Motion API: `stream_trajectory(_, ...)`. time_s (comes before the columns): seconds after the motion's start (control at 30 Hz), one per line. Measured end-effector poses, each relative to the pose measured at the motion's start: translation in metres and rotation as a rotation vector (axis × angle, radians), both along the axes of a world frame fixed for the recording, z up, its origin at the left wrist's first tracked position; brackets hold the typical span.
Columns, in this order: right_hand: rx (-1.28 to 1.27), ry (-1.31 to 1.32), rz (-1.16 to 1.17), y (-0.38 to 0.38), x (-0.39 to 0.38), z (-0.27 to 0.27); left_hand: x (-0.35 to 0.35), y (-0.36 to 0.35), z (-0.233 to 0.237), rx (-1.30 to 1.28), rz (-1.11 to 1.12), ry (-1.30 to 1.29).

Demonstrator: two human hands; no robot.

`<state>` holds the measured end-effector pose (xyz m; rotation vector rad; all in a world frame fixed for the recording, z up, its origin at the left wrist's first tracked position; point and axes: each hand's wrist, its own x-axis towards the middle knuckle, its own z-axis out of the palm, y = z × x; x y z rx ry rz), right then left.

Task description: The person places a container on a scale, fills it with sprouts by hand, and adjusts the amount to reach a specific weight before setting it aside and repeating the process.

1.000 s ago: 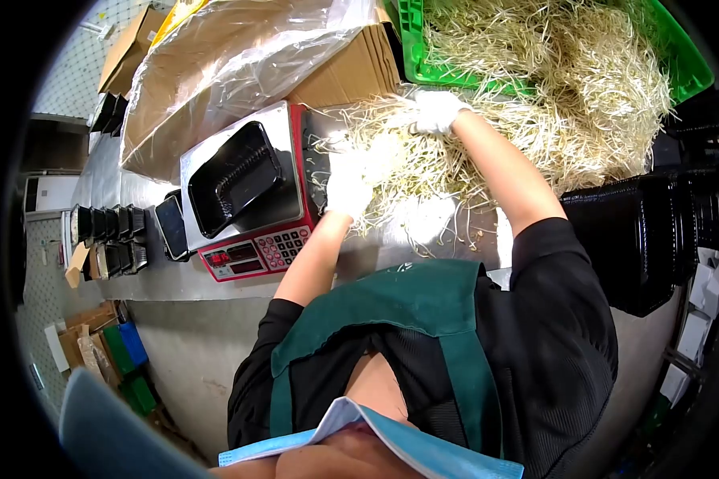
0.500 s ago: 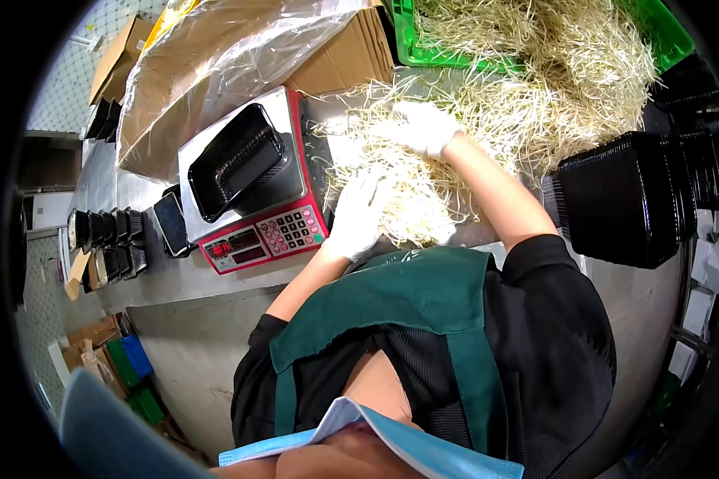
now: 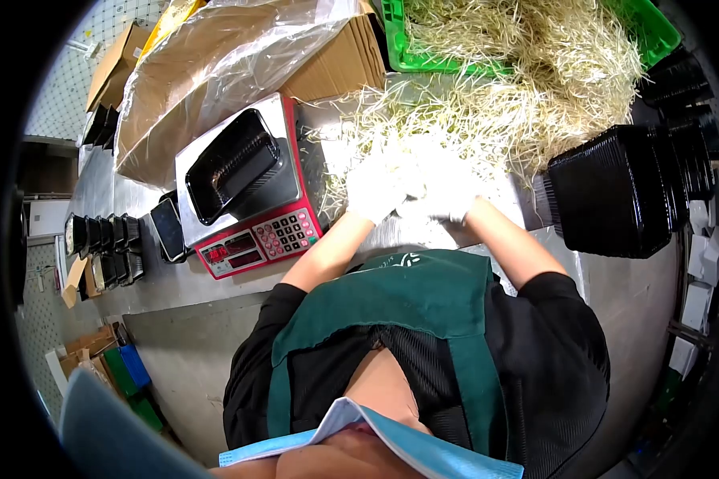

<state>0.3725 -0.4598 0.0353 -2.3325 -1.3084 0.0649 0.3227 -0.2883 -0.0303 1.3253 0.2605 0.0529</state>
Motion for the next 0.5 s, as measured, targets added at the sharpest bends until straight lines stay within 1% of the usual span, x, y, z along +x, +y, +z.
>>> stream_trajectory(0.07,-0.047,-0.354,0.027,-0.007,0.004,-0.025,-0.015,0.008,0.010,0.945,0.014,-0.201)
stream_trajectory(0.1,-0.048,-0.349,0.030,-0.005,0.012,-0.024,-0.021,0.010,0.016,1.416,0.017,-0.295)
stream_trajectory(0.17,-0.007,-0.185,0.099,0.005,0.039,-0.010,-0.021,0.015,0.036,1.447,-0.033,-0.263)
stream_trajectory(0.2,-0.002,-0.187,0.102,0.012,0.050,-0.003,-0.016,0.019,0.043,1.483,-0.072,-0.246)
stream_trajectory(0.23,-0.130,-0.013,0.038,0.018,0.060,0.002,-0.010,0.023,0.042,1.489,-0.070,-0.248)
stream_trajectory(0.27,-0.259,0.164,-0.029,0.024,0.068,0.007,-0.003,0.027,0.041,1.422,-0.099,-0.161)
stream_trajectory(0.3,-0.134,0.089,0.009,0.025,0.070,0.009,0.002,0.028,0.042,1.351,-0.126,-0.075)
stream_trajectory(0.33,-0.136,0.084,0.009,0.022,0.072,0.013,0.006,0.029,0.044,1.277,-0.150,0.008)
stream_trajectory(0.37,-0.266,0.051,0.010,0.016,0.075,0.019,0.005,0.030,0.045,1.277,-0.144,0.003)
stream_trajectory(0.4,-0.396,0.020,0.012,0.014,0.072,0.033,-0.002,0.028,0.060,1.311,-0.086,-0.039)
stream_trajectory(0.43,-0.313,-0.130,0.047,0.006,0.068,0.041,-0.011,0.027,0.067,1.344,-0.030,-0.077)
stream_trajectory(0.47,-0.314,-0.129,0.050,0.001,0.076,0.045,-0.018,0.029,0.066,1.343,-0.029,-0.074)
stream_trajectory(0.5,-0.390,-0.147,0.017,-0.006,0.090,0.049,-0.024,0.032,0.061,1.389,0.028,-0.090)
